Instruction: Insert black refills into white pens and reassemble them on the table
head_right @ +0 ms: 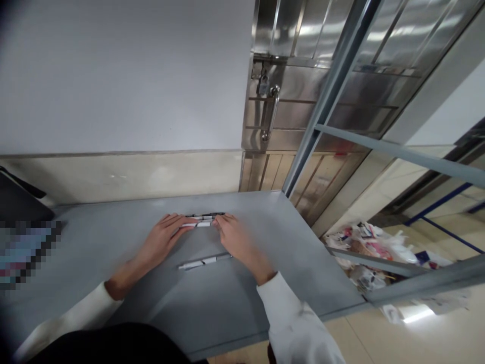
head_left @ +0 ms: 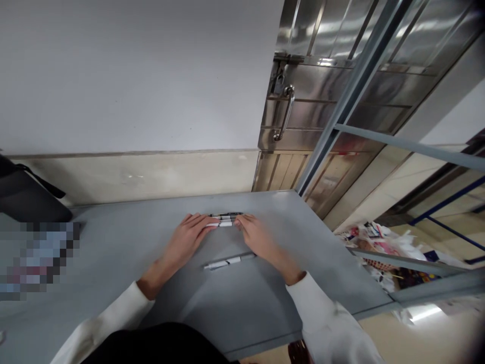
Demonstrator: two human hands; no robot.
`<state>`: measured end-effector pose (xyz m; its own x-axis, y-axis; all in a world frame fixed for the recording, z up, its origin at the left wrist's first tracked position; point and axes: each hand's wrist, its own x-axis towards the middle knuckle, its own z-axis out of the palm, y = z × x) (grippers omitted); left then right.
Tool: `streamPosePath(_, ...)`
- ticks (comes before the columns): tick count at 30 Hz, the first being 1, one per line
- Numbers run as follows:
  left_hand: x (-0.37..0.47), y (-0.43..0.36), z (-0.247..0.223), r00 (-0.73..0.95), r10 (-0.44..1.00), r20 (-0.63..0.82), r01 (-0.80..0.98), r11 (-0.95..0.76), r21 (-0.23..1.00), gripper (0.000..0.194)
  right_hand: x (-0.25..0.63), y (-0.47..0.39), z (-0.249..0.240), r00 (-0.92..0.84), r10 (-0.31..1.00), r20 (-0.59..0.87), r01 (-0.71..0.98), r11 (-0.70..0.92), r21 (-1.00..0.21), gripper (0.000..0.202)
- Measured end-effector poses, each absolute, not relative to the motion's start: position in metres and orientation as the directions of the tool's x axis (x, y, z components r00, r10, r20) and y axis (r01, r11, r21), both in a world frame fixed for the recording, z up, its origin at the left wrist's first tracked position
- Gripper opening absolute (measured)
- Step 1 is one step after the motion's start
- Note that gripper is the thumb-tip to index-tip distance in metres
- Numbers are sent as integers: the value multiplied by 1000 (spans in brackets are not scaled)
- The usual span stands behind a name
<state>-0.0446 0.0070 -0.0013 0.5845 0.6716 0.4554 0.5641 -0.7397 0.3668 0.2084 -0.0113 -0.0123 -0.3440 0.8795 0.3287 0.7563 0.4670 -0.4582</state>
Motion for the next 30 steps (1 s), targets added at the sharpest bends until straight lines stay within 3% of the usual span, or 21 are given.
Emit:
streamPosePath(5,-41,2,5,565,670,481,578,-738,349,35,204,-12,-10,-311,867,388,731,479,-485,36)
streamPosePath(15,-33,-1,-6,413,823,391,609,-568,554,37,203,-9,-10,-362,790,495,772,552,-317,30)
streamPosePath(22,-33,1,-9,342,851,399,490,-524,697,25,206,-17,2,-306,822,480,716,531,-453,9)
streamPosePath(30,-35,1,-8,335,814,475,447,-581,680,23,207,-17,1,-312,826,470,666,543,-511,10)
